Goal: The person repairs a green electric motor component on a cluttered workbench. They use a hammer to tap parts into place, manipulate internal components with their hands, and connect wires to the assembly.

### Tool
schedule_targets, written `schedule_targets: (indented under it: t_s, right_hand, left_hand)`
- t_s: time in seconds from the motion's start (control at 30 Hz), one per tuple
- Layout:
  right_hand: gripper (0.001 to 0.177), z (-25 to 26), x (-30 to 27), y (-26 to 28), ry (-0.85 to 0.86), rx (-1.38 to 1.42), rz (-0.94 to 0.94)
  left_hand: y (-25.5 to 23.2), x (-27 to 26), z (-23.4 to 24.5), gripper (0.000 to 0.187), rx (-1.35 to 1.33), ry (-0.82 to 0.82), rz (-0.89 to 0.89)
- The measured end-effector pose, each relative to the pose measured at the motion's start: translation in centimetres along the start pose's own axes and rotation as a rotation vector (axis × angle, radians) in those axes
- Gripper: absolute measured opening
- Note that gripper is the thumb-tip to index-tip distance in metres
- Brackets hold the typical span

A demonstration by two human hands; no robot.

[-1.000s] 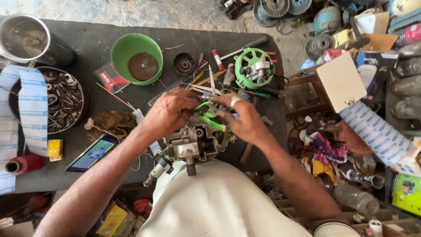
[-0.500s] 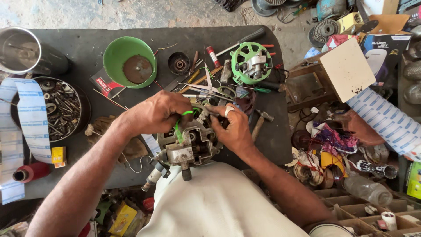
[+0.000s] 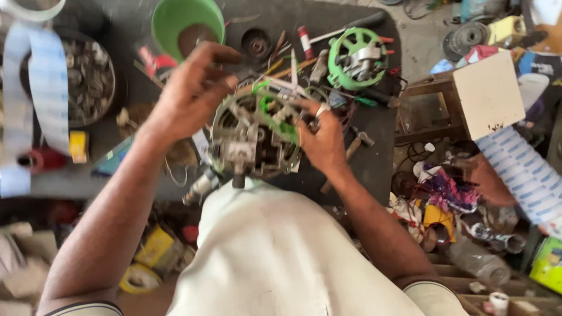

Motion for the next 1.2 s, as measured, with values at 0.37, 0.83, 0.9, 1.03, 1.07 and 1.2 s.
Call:
schedule_targets:
  t_s: [0.37, 0.83, 0.9, 1.03, 1.07, 1.2]
  right_hand:
    - [0.029, -0.6, 1.7, -1.8, 0.164, 0.116, -0.016]
    - [0.025, -2.6, 2.3, -3.9, 0.102, -0.013, 0.076]
    - [0.027, -3.7, 2.1, -4.4, 0.086, 0.017, 0.108]
    - [0.039, -4.9, 1.3, -4.4, 0.035, 0.113, 0.261]
    - [0.043, -4.8, 1.0, -4.1, 0.027, 0.133, 0.331]
    - [0.047, -4.9, 0.9, -3.9, 0.138, 0.255, 0.252]
  left_hand:
    - [0.5, -11.5, -3.4, 0.077, 0.061, -0.176, -0.165]
    - [3.8, -9.9, -3.8, 0.052, -0.13, -0.502, -0.125]
    - [4.2, -9.5, -3.4, 0.049, -0.082, -0.58, -0.121]
    - [5.0, -9.1, -3.1, 0.046, -0.002, -0.621, -0.155]
    - [5.1, -9.2, -3.1, 0.045, 0.002, -0.613, -0.17]
    - [5.6, -9.2, -3.1, 0.049, -0.025, -0.567, -0.222]
Point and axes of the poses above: each hand's wrist, its own x-axis towards the middle knuckle, its own z-axis out of the back of the hand, y = z × x, the point moved 6 cm from there along x, towards the middle knuckle, and after that the axes turned 13 degrees about -x, right-handed, at the moved point
